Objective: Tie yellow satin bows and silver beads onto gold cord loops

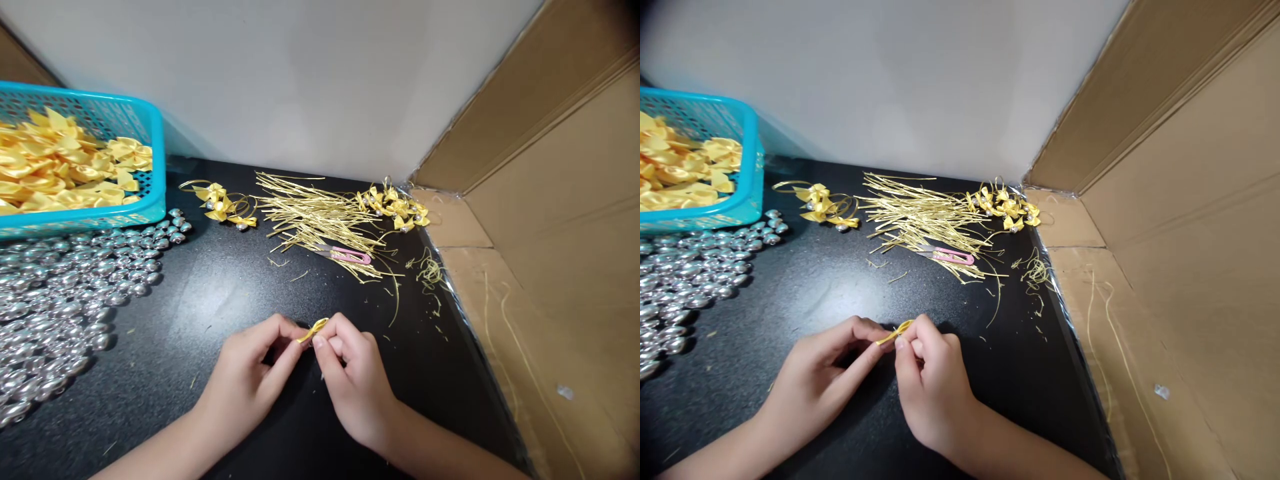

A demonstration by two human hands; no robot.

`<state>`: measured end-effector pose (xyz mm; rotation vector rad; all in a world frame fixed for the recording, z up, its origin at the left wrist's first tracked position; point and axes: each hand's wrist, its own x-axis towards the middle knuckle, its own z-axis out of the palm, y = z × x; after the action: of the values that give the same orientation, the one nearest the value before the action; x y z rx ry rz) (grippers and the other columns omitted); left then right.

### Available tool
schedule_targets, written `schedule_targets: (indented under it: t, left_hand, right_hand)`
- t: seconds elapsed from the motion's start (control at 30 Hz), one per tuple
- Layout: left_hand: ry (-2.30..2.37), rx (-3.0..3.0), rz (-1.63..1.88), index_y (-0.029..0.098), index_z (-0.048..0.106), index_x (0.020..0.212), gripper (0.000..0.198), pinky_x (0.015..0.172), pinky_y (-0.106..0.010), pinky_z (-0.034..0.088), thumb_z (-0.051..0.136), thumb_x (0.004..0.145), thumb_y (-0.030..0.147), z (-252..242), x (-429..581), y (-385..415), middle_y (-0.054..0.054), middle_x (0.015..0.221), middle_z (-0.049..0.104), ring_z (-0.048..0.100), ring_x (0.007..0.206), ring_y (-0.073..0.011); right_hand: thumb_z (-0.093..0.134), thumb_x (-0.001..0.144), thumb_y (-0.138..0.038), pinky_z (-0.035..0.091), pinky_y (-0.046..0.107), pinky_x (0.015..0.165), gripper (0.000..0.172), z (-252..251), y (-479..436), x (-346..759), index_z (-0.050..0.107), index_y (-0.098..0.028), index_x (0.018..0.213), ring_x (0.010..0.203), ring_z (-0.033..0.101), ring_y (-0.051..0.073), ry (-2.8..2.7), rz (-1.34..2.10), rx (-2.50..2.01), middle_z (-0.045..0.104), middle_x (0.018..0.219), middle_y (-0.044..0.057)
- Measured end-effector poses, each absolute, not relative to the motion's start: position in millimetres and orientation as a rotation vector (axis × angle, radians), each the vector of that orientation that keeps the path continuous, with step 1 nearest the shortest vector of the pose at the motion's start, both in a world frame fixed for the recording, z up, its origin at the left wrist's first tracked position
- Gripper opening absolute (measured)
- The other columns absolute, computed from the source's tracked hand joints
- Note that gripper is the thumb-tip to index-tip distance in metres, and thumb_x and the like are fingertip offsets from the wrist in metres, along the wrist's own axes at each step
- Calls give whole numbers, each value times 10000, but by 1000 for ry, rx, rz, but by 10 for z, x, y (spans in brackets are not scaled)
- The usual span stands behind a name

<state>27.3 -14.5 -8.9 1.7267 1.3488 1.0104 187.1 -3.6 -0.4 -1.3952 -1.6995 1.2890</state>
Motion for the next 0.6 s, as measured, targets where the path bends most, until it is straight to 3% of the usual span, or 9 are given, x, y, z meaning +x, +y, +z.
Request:
schedule_targets:
  t: [0.6]
  left_hand:
    - [1372, 1880, 1124, 203, 587, 851, 128, 599, -135, 508, 562, 853, 77, -103, 246, -172, 41, 750, 705, 674, 632, -79]
  right_hand:
    - [465, 873, -206, 213, 183, 419, 184, -14, -59, 1881, 433, -202, 692, 393, 298, 56, -1678, 1331, -1374, 317, 466, -108]
